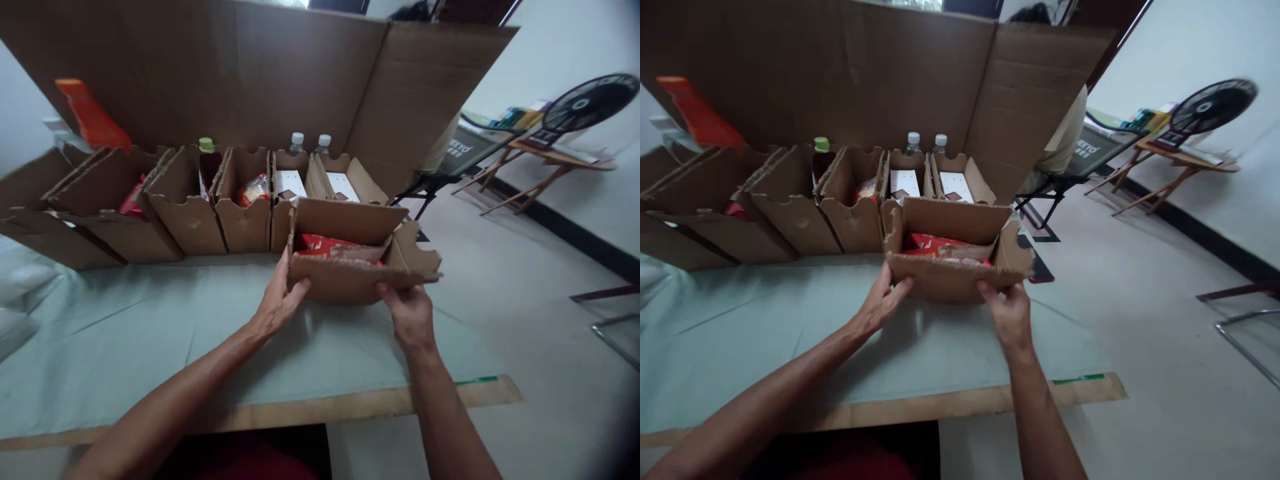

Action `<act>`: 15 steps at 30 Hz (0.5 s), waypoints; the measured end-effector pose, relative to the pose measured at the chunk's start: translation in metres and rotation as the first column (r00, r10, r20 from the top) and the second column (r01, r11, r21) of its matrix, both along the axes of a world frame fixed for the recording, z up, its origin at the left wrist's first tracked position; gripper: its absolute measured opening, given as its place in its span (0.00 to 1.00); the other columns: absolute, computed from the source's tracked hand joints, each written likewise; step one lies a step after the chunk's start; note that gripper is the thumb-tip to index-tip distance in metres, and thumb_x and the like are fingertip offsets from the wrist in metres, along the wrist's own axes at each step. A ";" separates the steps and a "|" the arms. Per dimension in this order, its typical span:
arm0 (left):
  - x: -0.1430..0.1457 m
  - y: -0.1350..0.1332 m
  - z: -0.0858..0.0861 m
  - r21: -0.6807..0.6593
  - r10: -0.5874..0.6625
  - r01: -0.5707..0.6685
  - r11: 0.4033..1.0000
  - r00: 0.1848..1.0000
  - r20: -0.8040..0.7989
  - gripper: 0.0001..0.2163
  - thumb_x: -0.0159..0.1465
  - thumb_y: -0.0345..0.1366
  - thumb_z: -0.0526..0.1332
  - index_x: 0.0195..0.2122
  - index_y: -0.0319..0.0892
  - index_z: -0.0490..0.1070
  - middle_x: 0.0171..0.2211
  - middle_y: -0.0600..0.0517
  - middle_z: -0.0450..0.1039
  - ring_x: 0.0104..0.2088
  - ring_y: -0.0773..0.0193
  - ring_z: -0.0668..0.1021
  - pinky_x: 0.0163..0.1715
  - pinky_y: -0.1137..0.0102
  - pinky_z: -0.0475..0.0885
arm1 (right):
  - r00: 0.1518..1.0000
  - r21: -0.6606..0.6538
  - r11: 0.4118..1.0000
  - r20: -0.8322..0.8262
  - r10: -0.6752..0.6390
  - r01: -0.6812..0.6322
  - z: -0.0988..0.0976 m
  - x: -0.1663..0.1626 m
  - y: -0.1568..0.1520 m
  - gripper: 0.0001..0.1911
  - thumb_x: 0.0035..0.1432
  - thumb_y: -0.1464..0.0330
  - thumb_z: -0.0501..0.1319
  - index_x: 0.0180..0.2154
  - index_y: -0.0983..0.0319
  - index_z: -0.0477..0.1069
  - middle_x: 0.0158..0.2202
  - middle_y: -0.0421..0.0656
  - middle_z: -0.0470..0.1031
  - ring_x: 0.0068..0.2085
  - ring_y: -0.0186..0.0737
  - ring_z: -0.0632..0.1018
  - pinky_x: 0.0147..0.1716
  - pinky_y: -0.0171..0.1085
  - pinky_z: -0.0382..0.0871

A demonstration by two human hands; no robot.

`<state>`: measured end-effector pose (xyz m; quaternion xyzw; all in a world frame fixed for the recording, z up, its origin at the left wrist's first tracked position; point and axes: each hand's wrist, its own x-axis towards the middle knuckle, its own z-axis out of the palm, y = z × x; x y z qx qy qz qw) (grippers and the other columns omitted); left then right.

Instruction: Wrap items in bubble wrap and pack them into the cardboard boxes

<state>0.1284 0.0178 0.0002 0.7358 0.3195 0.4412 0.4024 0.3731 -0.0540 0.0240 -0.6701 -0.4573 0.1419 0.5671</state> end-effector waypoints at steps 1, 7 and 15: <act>-0.019 -0.016 -0.002 -0.050 0.043 -0.043 0.998 0.999 0.002 0.27 0.72 0.45 0.57 0.69 0.42 0.57 0.62 0.39 0.71 0.62 0.49 0.73 0.62 0.49 0.69 | 1.000 0.001 1.000 0.002 0.006 -0.006 0.002 -0.016 -0.011 0.25 0.50 0.49 0.71 0.42 0.60 0.77 0.41 0.49 0.83 0.45 0.54 0.81 0.51 0.53 0.74; -0.121 -0.070 0.017 -0.207 0.414 -0.428 0.880 0.904 -0.111 0.22 0.71 0.51 0.58 0.56 0.39 0.70 0.53 0.42 0.77 0.54 0.48 0.78 0.56 0.54 0.74 | 0.958 -0.019 0.958 -0.009 0.288 -0.288 0.023 -0.097 -0.025 0.18 0.55 0.52 0.69 0.40 0.58 0.77 0.41 0.47 0.82 0.44 0.51 0.81 0.47 0.49 0.76; -0.076 -0.085 0.035 0.001 0.182 -0.182 0.983 0.982 -0.042 0.28 0.72 0.44 0.55 0.71 0.44 0.55 0.67 0.40 0.64 0.66 0.47 0.69 0.64 0.51 0.68 | 0.997 0.111 0.993 -0.051 0.051 -0.045 0.020 -0.052 -0.063 0.14 0.52 0.55 0.74 0.36 0.55 0.79 0.34 0.43 0.81 0.39 0.50 0.80 0.49 0.51 0.75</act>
